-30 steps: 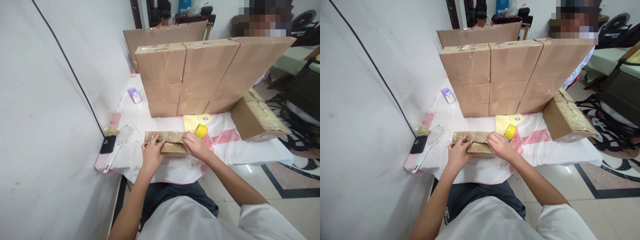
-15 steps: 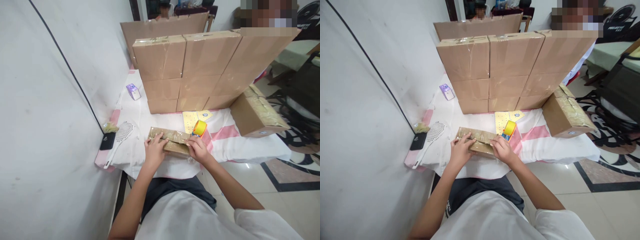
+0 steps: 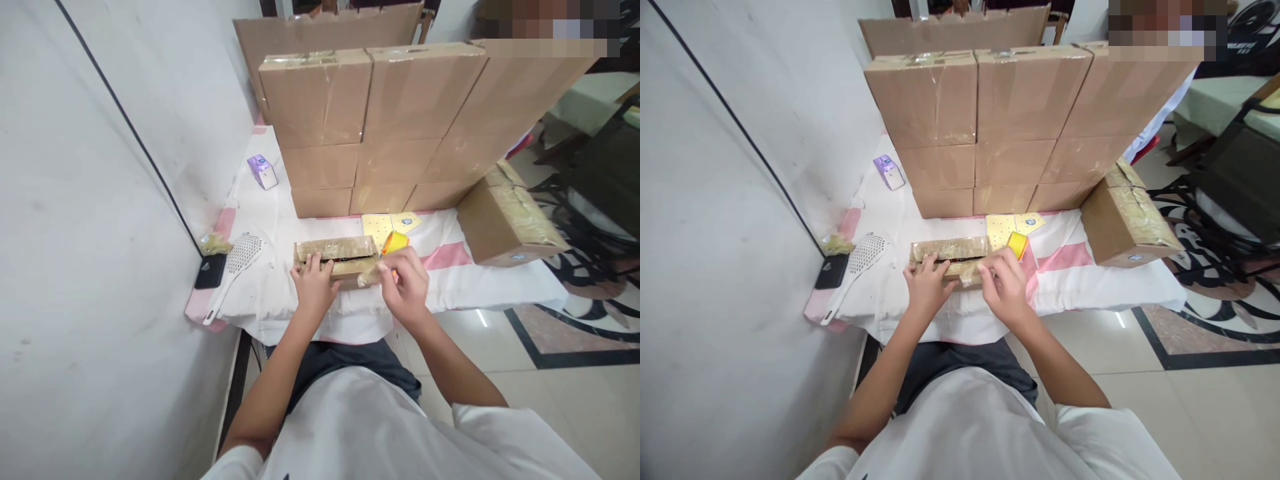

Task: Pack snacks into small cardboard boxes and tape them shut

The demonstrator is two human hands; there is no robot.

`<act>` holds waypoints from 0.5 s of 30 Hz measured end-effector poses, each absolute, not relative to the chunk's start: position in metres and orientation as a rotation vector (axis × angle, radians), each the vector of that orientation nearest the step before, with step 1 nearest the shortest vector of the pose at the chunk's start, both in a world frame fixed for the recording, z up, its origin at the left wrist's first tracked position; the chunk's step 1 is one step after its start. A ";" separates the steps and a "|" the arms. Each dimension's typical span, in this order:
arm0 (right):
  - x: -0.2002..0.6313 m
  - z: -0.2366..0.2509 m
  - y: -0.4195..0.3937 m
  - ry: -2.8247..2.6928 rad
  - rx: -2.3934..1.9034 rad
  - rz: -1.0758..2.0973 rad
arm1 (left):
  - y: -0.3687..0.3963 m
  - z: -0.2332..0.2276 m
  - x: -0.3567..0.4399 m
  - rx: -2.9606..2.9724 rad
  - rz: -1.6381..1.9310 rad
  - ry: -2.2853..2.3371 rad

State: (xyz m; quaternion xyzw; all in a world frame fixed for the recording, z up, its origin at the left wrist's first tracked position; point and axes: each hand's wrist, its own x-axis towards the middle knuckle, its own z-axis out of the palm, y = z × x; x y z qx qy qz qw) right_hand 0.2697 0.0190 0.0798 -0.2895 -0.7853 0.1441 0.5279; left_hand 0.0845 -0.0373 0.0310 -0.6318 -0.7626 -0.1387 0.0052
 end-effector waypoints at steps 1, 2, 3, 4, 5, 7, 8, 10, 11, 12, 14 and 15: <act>0.267 0.084 0.025 -1.922 -0.793 0.410 | -0.037 0.030 0.085 -1.979 -0.441 -2.378; 0.266 0.085 0.032 -1.965 -0.884 0.474 | -0.038 0.029 0.085 -1.982 -0.449 -2.367; 0.265 0.084 0.041 -2.006 -0.965 0.523 | -0.038 0.028 0.084 -1.986 -0.456 -2.358; 0.264 0.082 0.051 -2.039 -1.033 0.552 | -0.039 0.027 0.084 -1.989 -0.462 -2.352; 0.264 0.079 0.060 -2.060 -1.082 0.573 | -0.040 0.026 0.083 -1.988 -0.466 -2.352; 0.265 0.075 0.074 -2.066 -1.130 0.663 | -0.041 0.025 0.083 -1.981 -0.463 -2.357; 0.265 0.074 0.079 -2.061 -1.131 0.752 | -0.041 0.025 0.084 -1.978 -0.457 -2.361; 0.263 0.074 0.086 -2.064 -1.124 0.925 | -0.042 0.027 0.087 -1.971 -0.443 -2.371; 0.261 0.074 0.088 -2.083 -1.129 0.970 | -0.043 0.029 0.089 -1.965 -0.440 -2.378; 0.259 0.075 0.089 -2.112 -1.141 0.978 | -0.044 0.032 0.090 -1.958 -0.442 -2.384; 0.256 0.074 0.091 -2.161 -1.166 0.920 | -0.045 0.040 0.092 -1.952 -0.465 -2.385; 0.255 0.072 0.091 -2.168 -1.170 0.890 | -0.045 0.044 0.092 -1.956 -0.482 -2.377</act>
